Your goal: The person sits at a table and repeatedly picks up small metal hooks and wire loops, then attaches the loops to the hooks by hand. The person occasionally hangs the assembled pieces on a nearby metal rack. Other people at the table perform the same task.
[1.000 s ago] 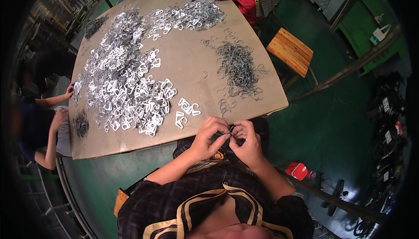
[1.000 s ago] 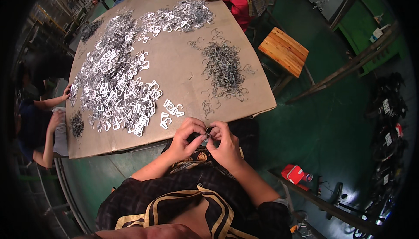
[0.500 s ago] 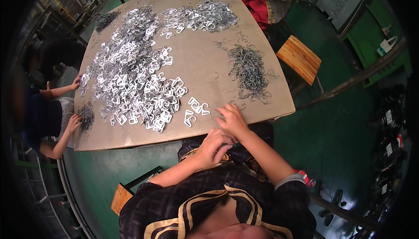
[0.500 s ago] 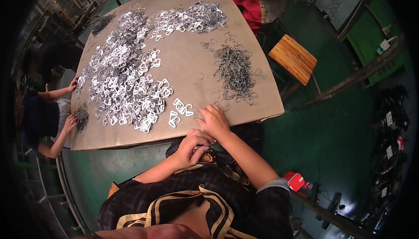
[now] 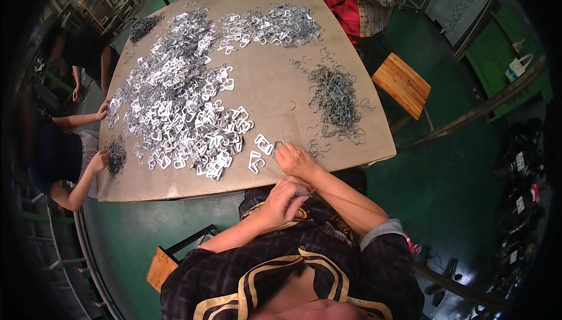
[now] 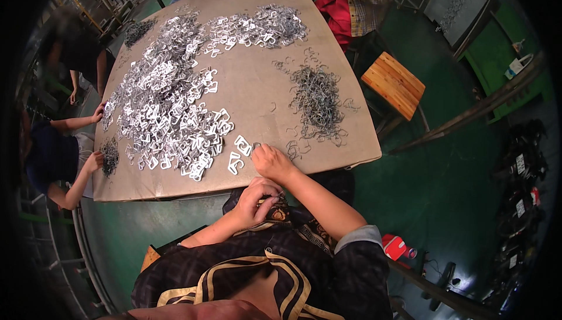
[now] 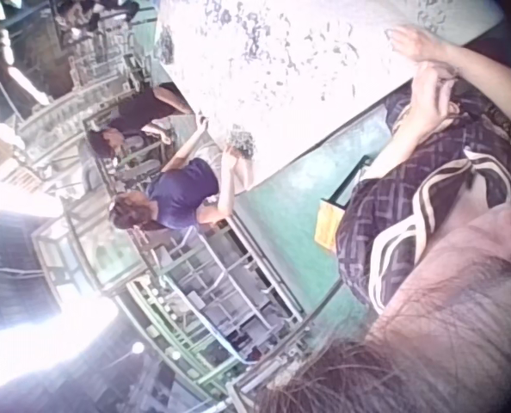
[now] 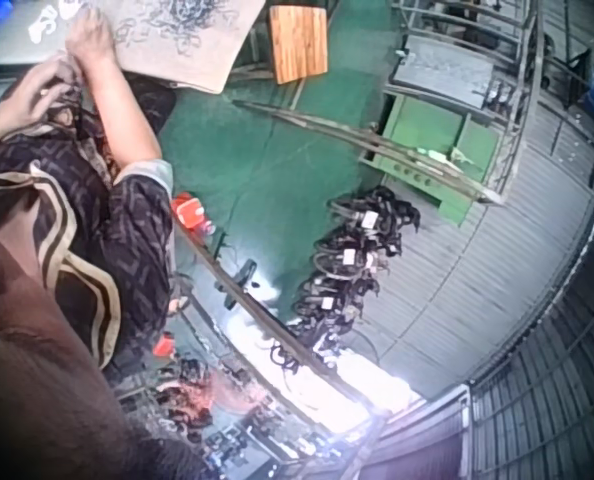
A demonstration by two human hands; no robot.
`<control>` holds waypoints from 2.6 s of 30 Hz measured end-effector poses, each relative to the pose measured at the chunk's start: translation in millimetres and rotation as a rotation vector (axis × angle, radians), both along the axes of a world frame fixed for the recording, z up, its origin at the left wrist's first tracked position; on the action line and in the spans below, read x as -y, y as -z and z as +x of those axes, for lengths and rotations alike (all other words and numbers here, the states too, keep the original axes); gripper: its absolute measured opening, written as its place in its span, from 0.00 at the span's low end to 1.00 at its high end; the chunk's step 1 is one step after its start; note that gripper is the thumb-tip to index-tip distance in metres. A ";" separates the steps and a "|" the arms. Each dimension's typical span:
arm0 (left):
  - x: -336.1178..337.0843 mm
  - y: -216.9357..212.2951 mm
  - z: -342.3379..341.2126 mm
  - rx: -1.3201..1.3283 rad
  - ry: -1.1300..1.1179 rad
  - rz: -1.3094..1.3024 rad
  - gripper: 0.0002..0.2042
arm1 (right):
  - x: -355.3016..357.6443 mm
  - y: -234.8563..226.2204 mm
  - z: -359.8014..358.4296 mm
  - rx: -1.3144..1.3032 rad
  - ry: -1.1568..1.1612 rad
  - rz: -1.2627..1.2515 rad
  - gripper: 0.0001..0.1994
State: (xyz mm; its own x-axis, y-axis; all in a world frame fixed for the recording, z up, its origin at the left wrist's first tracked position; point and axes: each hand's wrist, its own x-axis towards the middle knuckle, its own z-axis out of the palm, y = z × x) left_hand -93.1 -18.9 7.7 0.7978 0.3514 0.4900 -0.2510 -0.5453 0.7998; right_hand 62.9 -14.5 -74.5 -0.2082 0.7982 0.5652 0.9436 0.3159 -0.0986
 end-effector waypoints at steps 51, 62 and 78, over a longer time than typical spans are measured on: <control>-90.3 53.3 142.1 -0.378 -0.240 0.703 0.07 | 147.8 -86.7 -6.5 -0.953 0.349 -0.058 0.04; -93.0 34.0 149.8 -0.471 -0.071 0.787 0.06 | 153.1 -78.7 -7.1 -0.987 0.361 -0.067 0.05; -87.0 36.7 201.4 -0.577 -0.361 0.680 0.12 | 160.3 -69.6 -10.5 -0.907 0.367 -0.038 0.05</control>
State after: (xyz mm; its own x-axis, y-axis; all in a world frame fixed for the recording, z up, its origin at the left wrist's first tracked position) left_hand 108.3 68.1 -29.0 0.8790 0.4086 0.2458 0.3561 -0.9053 0.2315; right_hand 52.4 -174.9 -4.9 0.5573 0.7479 0.3606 0.5436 -0.0004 -0.8394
